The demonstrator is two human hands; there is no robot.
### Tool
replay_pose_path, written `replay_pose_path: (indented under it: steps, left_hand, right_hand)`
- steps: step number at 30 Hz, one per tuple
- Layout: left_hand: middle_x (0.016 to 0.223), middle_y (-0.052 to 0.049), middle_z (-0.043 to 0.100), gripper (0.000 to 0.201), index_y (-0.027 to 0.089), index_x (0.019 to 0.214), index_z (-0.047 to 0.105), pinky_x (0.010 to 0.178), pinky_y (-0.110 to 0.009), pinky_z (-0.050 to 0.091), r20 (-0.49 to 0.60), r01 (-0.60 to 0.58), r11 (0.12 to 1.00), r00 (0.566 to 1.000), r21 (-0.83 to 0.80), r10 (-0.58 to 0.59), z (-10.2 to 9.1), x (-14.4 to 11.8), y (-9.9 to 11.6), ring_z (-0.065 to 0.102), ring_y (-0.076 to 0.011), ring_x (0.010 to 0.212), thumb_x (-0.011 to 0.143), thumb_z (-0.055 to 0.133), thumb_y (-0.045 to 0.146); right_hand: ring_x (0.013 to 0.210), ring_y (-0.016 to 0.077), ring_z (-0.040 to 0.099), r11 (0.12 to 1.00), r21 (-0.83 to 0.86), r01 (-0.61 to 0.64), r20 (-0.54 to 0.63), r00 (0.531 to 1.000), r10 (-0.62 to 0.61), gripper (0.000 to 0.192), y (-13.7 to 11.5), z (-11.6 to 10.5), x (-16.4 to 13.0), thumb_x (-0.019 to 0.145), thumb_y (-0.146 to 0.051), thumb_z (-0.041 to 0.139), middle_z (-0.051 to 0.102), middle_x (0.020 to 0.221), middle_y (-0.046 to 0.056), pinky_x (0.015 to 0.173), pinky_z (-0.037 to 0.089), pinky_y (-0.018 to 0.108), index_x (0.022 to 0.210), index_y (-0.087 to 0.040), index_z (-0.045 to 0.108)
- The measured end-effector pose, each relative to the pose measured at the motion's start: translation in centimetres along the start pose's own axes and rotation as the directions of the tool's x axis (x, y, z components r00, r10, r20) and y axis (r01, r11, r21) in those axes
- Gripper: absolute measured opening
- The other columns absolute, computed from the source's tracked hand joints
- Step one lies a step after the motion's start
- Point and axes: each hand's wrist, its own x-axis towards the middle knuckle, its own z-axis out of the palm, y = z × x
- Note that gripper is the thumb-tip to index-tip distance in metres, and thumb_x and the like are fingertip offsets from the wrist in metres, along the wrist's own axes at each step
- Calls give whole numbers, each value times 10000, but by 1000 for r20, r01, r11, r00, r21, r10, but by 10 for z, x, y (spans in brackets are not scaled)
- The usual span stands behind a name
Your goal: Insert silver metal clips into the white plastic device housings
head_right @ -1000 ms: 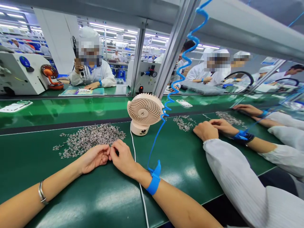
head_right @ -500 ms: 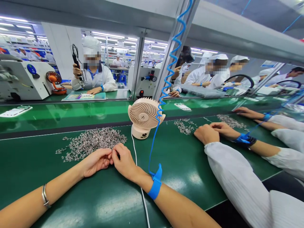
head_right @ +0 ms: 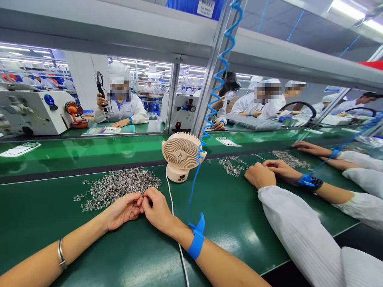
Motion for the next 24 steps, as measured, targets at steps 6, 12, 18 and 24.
replay_pose_path:
  steps: [6,12,18,24]
  left_hand:
    - [573,-13,546,304,148,599,455,468,-134,329,24,2,1000,1000,1,-2,0,-1,0,440,-36,455,759,557,386]
    - [561,-12,555,283,146,602,457,470,-132,327,22,13,1000,1000,9,-13,-2,3,-2,448,-37,451,762,546,362]
    - [501,17,513,218,134,621,498,466,-153,326,-25,55,998,998,-21,-56,-1,7,-5,458,-54,429,768,541,289]
    - [503,-14,547,287,129,591,498,494,-168,337,-26,98,995,995,1,-98,0,4,-3,469,-63,436,846,402,215]
  right_hand:
    - [685,130,504,1000,-25,0,1,1000,0,180,2,1,-1,822,-111,382,524,722,18,650,412,261,698,-186,488]
    - [674,136,501,999,-47,9,-6,1000,-9,184,5,2,-2,837,-130,352,523,725,25,638,404,264,704,-192,464]
    - [689,153,525,999,-52,2,18,1000,-1,159,2,2,-7,839,-193,358,547,736,39,623,418,270,723,-196,465]
    - [694,153,574,998,-69,8,9,1000,-7,223,-1,-2,-8,844,-302,381,609,797,57,633,465,269,670,-203,478]
